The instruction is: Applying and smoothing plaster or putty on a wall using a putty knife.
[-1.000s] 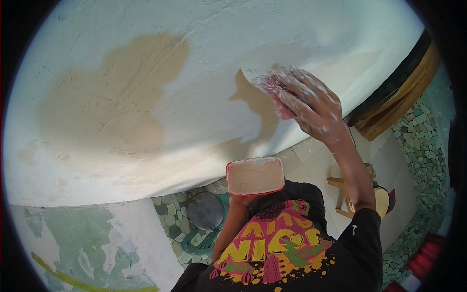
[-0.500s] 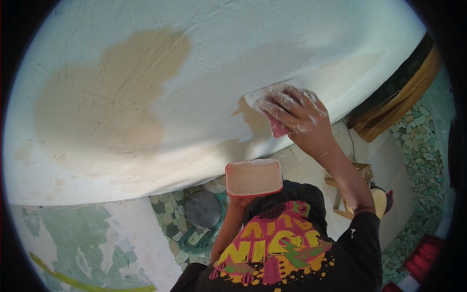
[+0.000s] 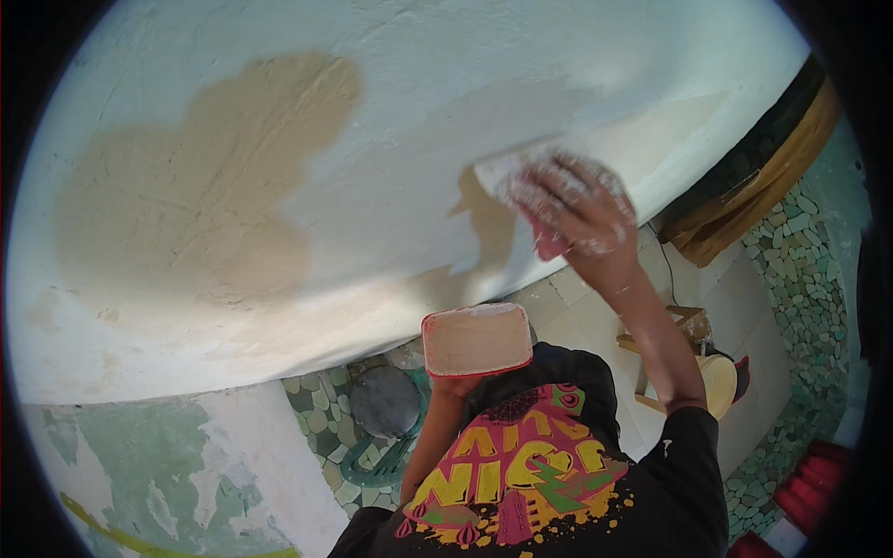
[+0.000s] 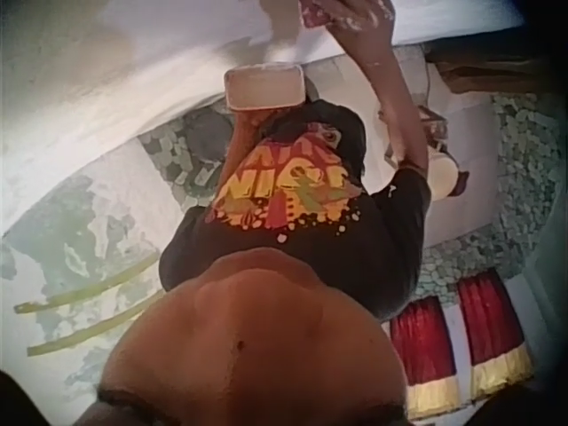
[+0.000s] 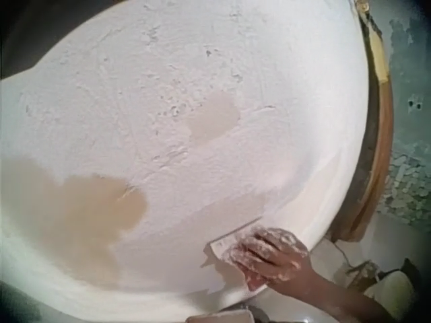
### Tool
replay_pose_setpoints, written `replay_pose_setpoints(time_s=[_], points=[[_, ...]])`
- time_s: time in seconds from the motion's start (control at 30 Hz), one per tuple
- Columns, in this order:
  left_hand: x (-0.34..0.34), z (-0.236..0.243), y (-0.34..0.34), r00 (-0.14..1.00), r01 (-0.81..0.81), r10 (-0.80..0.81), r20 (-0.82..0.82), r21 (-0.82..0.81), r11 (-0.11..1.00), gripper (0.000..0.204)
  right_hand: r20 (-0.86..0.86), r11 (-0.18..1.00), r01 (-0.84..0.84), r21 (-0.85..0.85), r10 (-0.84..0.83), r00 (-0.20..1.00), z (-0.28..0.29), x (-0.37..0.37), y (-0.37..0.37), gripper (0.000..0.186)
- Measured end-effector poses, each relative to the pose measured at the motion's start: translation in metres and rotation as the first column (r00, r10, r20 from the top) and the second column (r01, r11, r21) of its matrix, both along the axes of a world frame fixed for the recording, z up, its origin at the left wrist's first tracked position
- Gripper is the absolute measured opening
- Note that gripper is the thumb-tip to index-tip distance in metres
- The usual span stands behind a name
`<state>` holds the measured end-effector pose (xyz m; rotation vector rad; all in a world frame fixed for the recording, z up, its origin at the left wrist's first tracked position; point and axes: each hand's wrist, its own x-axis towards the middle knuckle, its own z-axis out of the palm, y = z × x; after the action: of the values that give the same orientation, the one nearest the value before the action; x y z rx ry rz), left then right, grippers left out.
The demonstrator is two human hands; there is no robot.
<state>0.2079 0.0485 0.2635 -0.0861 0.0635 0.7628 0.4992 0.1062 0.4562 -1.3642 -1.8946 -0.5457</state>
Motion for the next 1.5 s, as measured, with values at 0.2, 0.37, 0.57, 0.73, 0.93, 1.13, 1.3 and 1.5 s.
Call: replay_pose_setpoints(time_s=[0.2, 0.37, 0.57, 0.73, 0.93, 1.13, 1.3, 1.5], points=[[-0.003, 0.002, 0.000, 0.998, 0.059, -0.059, 0.006, -0.032, 0.998, 0.066, -0.015, 0.963, 0.076, 0.258, -0.074, 0.997, 0.019, 0.030, 0.026, 0.043], [0.002, 0.002, 0.005, 0.998, 0.066, -0.067, -0.012, -0.036, 0.997, 0.067, 0.069, 0.987, -0.023, 0.160, 0.012, 0.998, -0.026, 0.049, 0.010, 0.040], [0.009, 0.001, 0.008, 0.995, 0.094, -0.096, -0.028, -0.046, 0.994, 0.067, -0.003, 0.924, 0.072, 0.377, -0.076, 0.997, 0.009, 0.077, 0.042, 0.052], [0.009, 0.003, 0.010, 0.994, 0.100, -0.103, -0.045, -0.059, 0.993, 0.067, -0.043, 0.945, 0.086, 0.317, -0.077, 0.996, -0.023, 0.089, 0.061, 0.063], [0.012, 0.003, 0.014, 0.992, 0.106, -0.110, -0.064, -0.062, 0.992, 0.068, -0.010, 0.979, 0.100, 0.177, -0.100, 0.995, -0.049, 0.091, 0.041, 0.066], [0.006, 0.004, 0.013, 0.990, 0.103, -0.107, -0.092, -0.054, 0.993, 0.068, -0.096, 0.944, 0.107, 0.312, -0.081, 0.992, -0.005, 0.081, 0.019, 0.054], [0.012, 0.005, 0.014, 0.987, 0.136, -0.145, -0.073, -0.117, 0.984, 0.068, -0.064, 0.937, 0.104, 0.333, -0.087, 0.994, 0.025, 0.081, 0.039, 0.048], [0.016, 0.008, 0.013, 0.984, 0.166, -0.175, -0.023, -0.219, 0.961, 0.069, -0.046, 0.966, 0.152, 0.208, -0.145, 0.988, -0.028, 0.074, 0.025, 0.057]])
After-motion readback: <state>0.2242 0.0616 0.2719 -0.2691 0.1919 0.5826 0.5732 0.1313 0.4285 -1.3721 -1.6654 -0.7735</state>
